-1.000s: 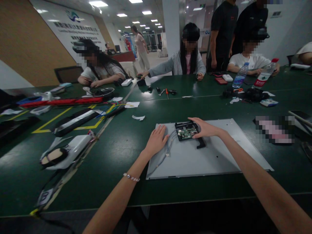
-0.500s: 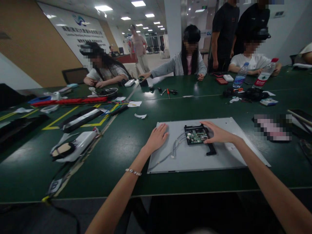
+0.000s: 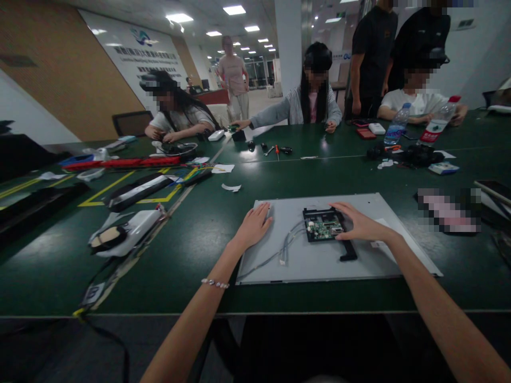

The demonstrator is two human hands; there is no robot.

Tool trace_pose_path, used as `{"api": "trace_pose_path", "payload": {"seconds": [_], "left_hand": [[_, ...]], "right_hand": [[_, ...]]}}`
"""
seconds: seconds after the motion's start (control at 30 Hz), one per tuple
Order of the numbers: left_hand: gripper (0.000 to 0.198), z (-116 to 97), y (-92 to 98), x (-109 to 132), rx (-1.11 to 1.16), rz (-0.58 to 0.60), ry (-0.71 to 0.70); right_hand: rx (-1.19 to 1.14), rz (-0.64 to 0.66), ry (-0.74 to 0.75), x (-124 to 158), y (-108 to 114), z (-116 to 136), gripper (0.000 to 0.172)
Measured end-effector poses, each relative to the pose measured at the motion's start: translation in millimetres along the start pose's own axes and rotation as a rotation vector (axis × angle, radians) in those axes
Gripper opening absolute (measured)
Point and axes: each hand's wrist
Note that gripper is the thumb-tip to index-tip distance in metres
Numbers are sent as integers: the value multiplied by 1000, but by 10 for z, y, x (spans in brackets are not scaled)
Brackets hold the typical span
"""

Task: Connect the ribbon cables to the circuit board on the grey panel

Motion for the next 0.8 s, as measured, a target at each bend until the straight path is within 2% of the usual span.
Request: {"api": "trace_pose_path", "payload": {"seconds": [0.1,0.17,0.27,0.37,0.47,0.57,0.8], "left_hand": [[55,-159,124,-21,58,-55,-30],[61,-334,228,-73,182,-50,-84],[83,-629,340,-201,411,101,-218],[103,-823,325,-327,550,253,-337],[111,-859,213,-382,639,302,-359],[112,-816,118,-367,695,285,-374],[108,-764,93,-307,683,244,-425]], "right_hand": [[-7,-1,-2,1,-7,0,91],[-15,0,-8,0,-13,2,91],[-25,-7,-18,-3,-30,8,91],[-27,-22,-21,-9,-60,4,92],[-23,-33,-11,-18,-94,-22,93],[-26,-30,15,-28,-116,-64,95],[-6,-45,3,-40,-137,-45,97]]}}
Point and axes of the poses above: each hand's wrist, its own x-axis away from the middle knuckle, its own y-axis out of the back of the hand, z = x × y, and after that the axes turned 5 degrees about z, right-handed
